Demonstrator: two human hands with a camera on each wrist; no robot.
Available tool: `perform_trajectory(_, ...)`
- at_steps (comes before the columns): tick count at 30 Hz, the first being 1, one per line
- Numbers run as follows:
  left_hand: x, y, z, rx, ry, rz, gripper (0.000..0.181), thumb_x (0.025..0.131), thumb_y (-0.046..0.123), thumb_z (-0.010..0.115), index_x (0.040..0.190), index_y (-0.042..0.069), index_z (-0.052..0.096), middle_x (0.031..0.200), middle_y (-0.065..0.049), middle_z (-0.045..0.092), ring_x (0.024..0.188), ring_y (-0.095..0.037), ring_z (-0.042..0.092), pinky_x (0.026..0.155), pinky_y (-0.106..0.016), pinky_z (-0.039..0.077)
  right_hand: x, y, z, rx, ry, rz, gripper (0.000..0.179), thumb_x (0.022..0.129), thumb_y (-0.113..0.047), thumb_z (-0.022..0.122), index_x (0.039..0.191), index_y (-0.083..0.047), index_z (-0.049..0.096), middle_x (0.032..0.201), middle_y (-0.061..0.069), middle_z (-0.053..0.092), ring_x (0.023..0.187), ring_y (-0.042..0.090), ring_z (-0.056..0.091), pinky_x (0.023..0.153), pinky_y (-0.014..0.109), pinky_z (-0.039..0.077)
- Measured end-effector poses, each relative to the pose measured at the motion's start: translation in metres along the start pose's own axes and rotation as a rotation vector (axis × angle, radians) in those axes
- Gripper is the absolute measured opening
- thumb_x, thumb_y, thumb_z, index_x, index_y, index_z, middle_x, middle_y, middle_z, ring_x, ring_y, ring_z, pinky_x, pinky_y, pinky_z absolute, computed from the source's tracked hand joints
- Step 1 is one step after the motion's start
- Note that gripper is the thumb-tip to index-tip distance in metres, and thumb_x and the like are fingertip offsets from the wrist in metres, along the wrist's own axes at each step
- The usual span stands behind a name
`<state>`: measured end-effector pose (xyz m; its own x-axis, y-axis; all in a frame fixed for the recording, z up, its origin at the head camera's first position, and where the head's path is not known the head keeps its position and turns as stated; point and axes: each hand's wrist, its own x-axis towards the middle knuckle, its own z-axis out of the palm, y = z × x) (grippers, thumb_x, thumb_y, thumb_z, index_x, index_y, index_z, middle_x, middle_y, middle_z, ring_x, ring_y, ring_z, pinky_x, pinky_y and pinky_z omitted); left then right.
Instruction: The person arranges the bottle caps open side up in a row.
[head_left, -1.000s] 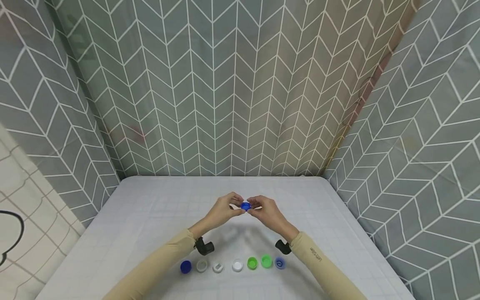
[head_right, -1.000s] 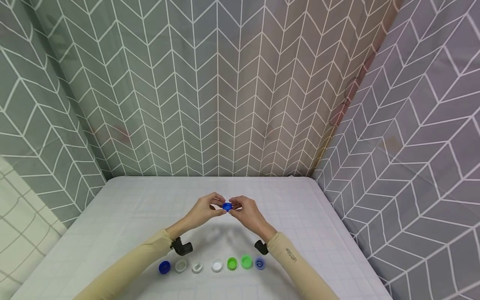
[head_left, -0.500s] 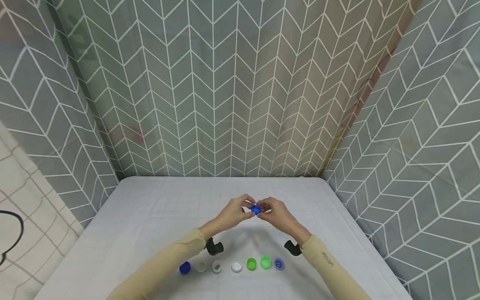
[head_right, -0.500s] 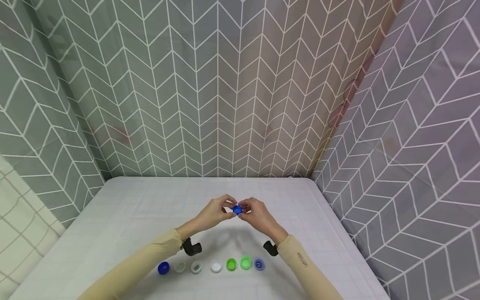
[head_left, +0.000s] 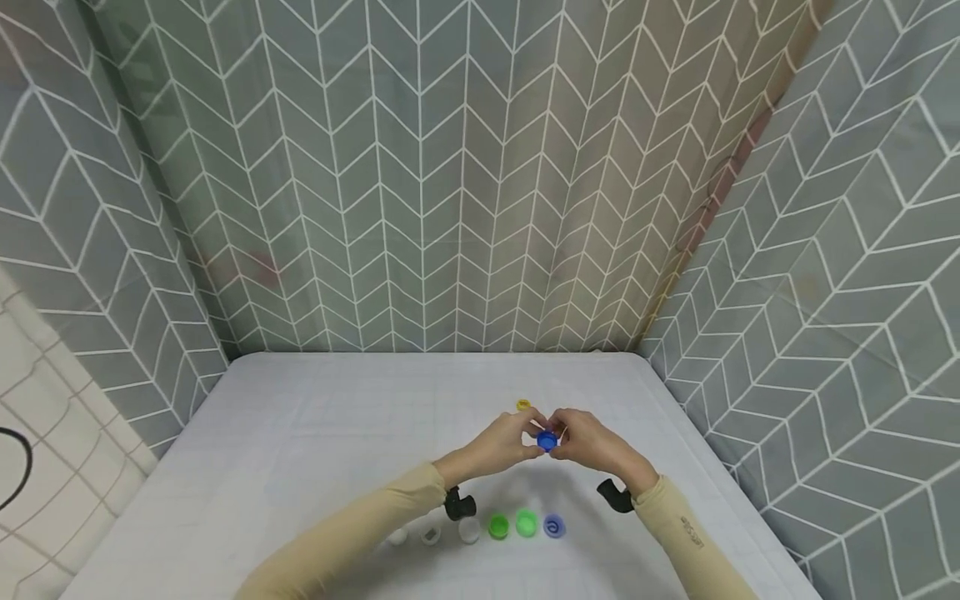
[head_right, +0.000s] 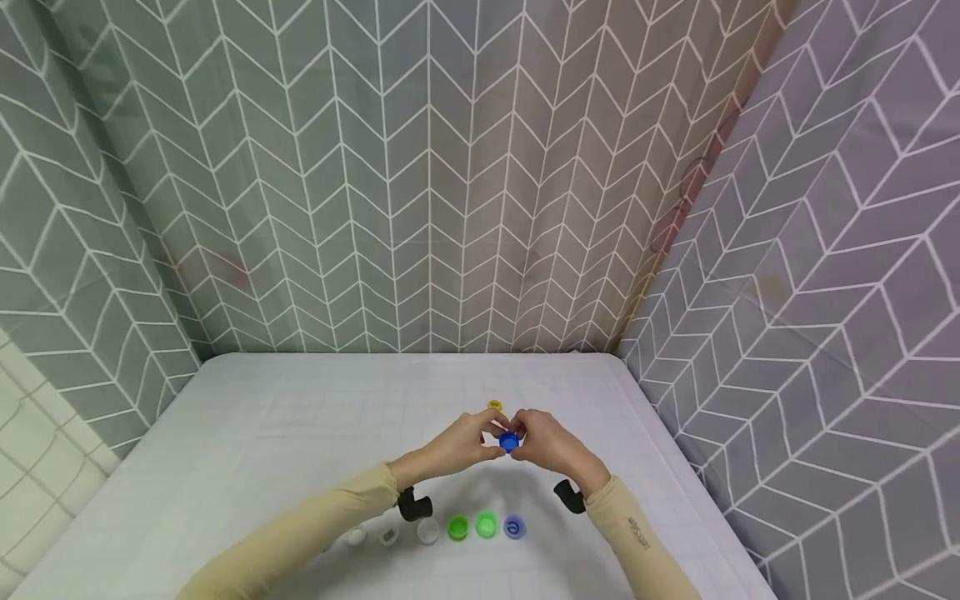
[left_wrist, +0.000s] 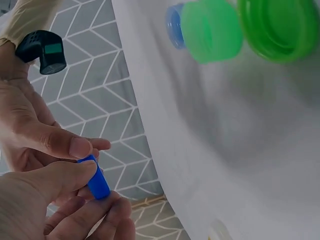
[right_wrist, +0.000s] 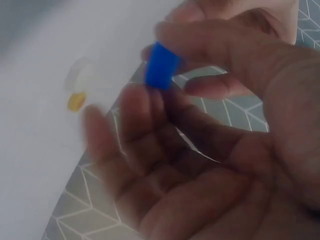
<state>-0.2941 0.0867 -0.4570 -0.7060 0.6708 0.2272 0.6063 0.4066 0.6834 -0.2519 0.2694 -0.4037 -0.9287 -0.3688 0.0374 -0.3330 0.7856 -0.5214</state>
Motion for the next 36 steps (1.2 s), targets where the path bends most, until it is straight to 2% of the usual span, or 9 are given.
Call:
perform_trajectory(5, 0.007, 0.011, 0.015, 0.059, -0.017, 0.036, 0.034, 0.086, 0.020, 0.074, 0.116, 0.016, 0.058, 0.102, 0.001, 0.073, 0.097, -0.017, 0.068, 0.077, -0.019, 0.051, -0.013, 0.007, -0.007, -0.051, -0.042, 0.034, 0.027, 0.074, -0.002, 0.076, 0.095, -0.002, 0.061, 0.084, 0.005, 0.061, 0.070, 0.012, 0.053, 0.060, 0.024, 0.046)
perform_trajectory(8, 0.008, 0.015, 0.025, 0.096, -0.042, 0.044, 0.031, 0.085, 0.024, 0.075, 0.109, 0.017, 0.057, 0.097, 0.004, 0.072, 0.094, -0.013, 0.068, 0.074, -0.017, 0.050, -0.022, 0.010, -0.009, -0.074, -0.094, 0.053, 0.028, 0.071, 0.000, 0.076, 0.094, -0.004, 0.059, 0.082, 0.003, 0.060, 0.071, 0.013, 0.051, 0.060, 0.026, 0.044)
perform_trajectory(14, -0.002, 0.023, 0.045, 0.138, -0.159, 0.048, 0.028, 0.083, 0.025, 0.077, 0.099, 0.018, 0.054, 0.094, 0.010, 0.070, 0.092, -0.002, 0.065, 0.076, -0.015, 0.049, -0.037, 0.014, -0.004, -0.100, -0.251, 0.103, 0.033, 0.068, 0.000, 0.077, 0.091, -0.010, 0.055, 0.076, -0.001, 0.054, 0.068, 0.014, 0.048, 0.058, 0.028, 0.038)
perform_trajectory(17, -0.007, 0.025, 0.052, 0.149, -0.203, 0.063, 0.028, 0.084, 0.025, 0.076, 0.099, 0.019, 0.054, 0.092, 0.013, 0.068, 0.091, 0.002, 0.063, 0.075, -0.014, 0.048, -0.041, 0.014, 0.000, -0.121, -0.286, 0.144, 0.036, 0.067, -0.002, 0.079, 0.090, -0.012, 0.054, 0.076, -0.001, 0.054, 0.069, 0.015, 0.049, 0.059, 0.030, 0.038)
perform_trajectory(22, -0.009, 0.023, 0.060, 0.160, -0.242, 0.087, 0.027, 0.084, 0.025, 0.076, 0.099, 0.019, 0.054, 0.089, 0.015, 0.066, 0.091, 0.004, 0.062, 0.077, -0.014, 0.048, -0.045, 0.016, 0.007, -0.125, -0.317, 0.192, 0.037, 0.066, -0.004, 0.082, 0.090, -0.014, 0.055, 0.080, 0.000, 0.057, 0.072, 0.016, 0.051, 0.062, 0.033, 0.042)
perform_trajectory(28, -0.013, 0.023, 0.065, 0.198, -0.253, 0.083, 0.026, 0.084, 0.026, 0.076, 0.098, 0.020, 0.054, 0.085, 0.017, 0.062, 0.084, 0.006, 0.058, 0.077, -0.013, 0.046, -0.048, 0.021, 0.013, -0.086, -0.333, 0.185, 0.036, 0.068, -0.003, 0.081, 0.090, -0.015, 0.056, 0.081, 0.000, 0.057, 0.072, 0.016, 0.050, 0.061, 0.031, 0.041)
perform_trajectory(36, -0.014, 0.025, 0.071, 0.414, -0.264, 0.213, 0.022, 0.084, 0.031, 0.075, 0.094, 0.019, 0.059, 0.079, 0.014, 0.065, 0.064, 0.006, 0.050, 0.068, -0.010, 0.042, -0.053, 0.026, 0.020, -0.049, -0.347, 0.140, 0.039, 0.066, 0.001, 0.080, 0.090, -0.013, 0.053, 0.080, 0.001, 0.056, 0.071, 0.016, 0.047, 0.060, 0.028, 0.036)
